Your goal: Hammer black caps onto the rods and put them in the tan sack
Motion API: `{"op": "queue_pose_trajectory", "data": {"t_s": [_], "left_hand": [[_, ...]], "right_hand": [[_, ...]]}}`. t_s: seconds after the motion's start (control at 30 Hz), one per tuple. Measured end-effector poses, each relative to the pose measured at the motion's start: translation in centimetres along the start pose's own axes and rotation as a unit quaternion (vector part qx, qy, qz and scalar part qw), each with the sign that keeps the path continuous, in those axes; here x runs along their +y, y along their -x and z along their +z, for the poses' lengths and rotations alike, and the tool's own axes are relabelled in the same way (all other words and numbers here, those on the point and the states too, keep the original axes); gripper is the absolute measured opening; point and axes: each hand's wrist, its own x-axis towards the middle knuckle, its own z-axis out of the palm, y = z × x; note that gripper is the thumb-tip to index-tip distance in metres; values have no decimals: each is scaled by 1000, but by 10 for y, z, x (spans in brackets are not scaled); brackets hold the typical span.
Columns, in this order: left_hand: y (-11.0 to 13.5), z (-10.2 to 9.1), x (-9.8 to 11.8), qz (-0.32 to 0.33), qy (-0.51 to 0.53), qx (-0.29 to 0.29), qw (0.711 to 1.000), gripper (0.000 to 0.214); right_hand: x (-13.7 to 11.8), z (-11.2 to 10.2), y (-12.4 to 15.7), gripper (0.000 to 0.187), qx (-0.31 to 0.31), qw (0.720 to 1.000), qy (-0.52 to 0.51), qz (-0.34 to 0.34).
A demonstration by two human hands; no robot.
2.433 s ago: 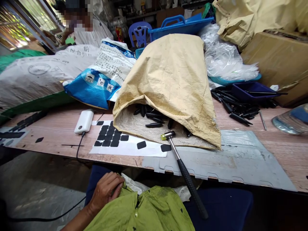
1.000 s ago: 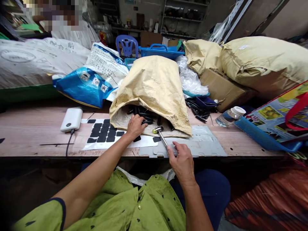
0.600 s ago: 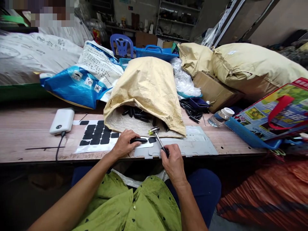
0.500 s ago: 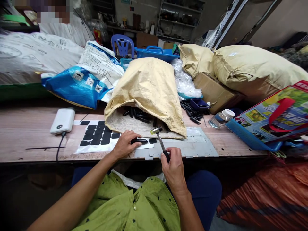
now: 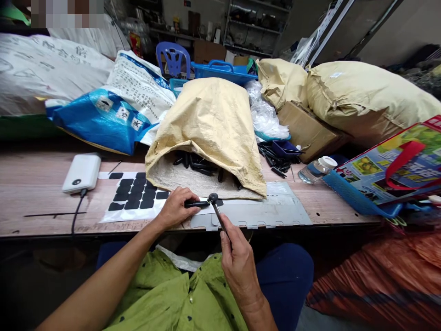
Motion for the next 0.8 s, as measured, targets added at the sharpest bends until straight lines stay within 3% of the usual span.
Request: {"op": "queue_pose_trajectory", "data": {"t_s": [0.43,0.6,0.8], "left_hand": [[-1,0,-1,-9,15,-6,1000,16],[-2,0,0,-8,14,-8,1000,15],[-1,0,-2,-3,16,-5,1000,14]], "right_hand": [[-8,11,-2,47,10,1000,13,-27],[-13,22,-3,47,-21,999,8,-27],[-6,7,-11,44,59,996,64,0]]}}
